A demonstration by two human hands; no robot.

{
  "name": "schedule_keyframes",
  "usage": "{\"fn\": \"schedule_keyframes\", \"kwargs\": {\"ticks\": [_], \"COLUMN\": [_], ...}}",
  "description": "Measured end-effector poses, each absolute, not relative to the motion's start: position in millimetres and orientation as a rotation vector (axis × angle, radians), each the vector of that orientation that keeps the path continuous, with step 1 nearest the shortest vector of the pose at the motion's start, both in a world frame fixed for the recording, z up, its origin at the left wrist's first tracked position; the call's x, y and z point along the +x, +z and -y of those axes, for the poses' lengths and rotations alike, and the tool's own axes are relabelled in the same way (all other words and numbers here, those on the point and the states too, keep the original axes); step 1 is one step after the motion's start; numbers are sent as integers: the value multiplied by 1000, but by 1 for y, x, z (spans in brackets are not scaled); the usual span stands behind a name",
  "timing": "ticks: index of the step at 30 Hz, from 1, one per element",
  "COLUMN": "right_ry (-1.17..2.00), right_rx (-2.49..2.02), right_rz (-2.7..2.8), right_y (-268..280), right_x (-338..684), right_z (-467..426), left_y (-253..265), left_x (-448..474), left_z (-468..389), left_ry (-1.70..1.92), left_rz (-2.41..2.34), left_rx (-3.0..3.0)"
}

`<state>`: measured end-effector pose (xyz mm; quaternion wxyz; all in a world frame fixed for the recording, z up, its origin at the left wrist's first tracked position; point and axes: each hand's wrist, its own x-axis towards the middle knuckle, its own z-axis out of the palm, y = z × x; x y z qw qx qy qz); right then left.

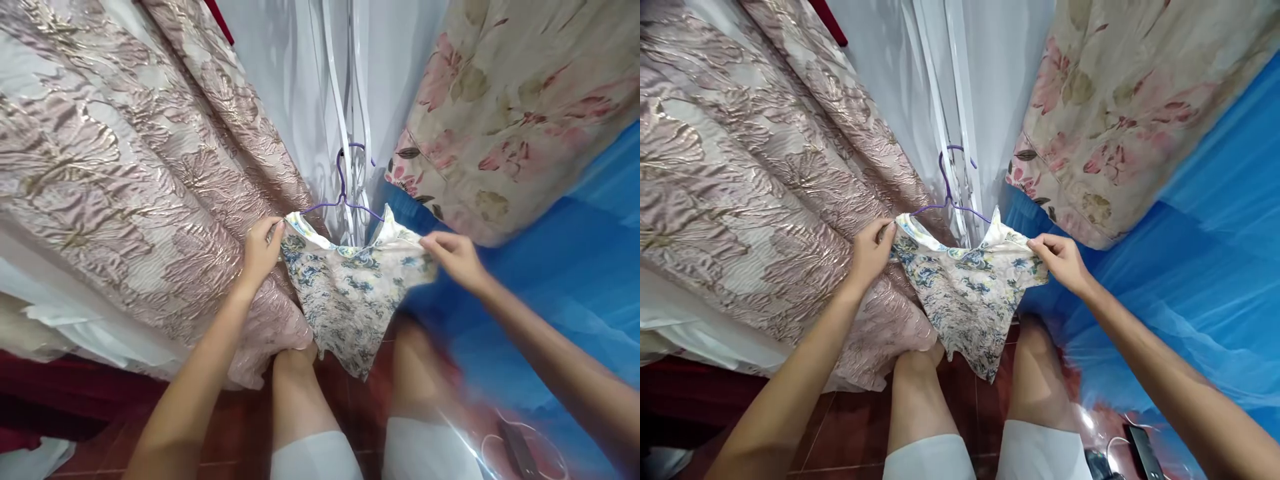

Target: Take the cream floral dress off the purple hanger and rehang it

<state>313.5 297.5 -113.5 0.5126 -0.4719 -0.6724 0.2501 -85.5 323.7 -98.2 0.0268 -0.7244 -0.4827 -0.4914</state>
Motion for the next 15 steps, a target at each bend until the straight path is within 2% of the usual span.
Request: {"fn": "schedule_keyframes", "kwargs": {"ticks": [4,9,15], "right_ry": [478,471,502], "right_rx": [-1117,-1122,-1104], "right_rz": [1532,1434,1353], "right_y": [-93,-75,-67], "right_x": [305,299,317], "right_z": [-277,-258,-269], "left_y": [-92,-102,-103], "left_x": [-73,-57,-42], "left_z": [-316,-302,-273], "left_ry": [-1467,-1434,-1569], "left_rz": [1370,1359,1433], "left_rx": [-2235,-2222,-2103]}}
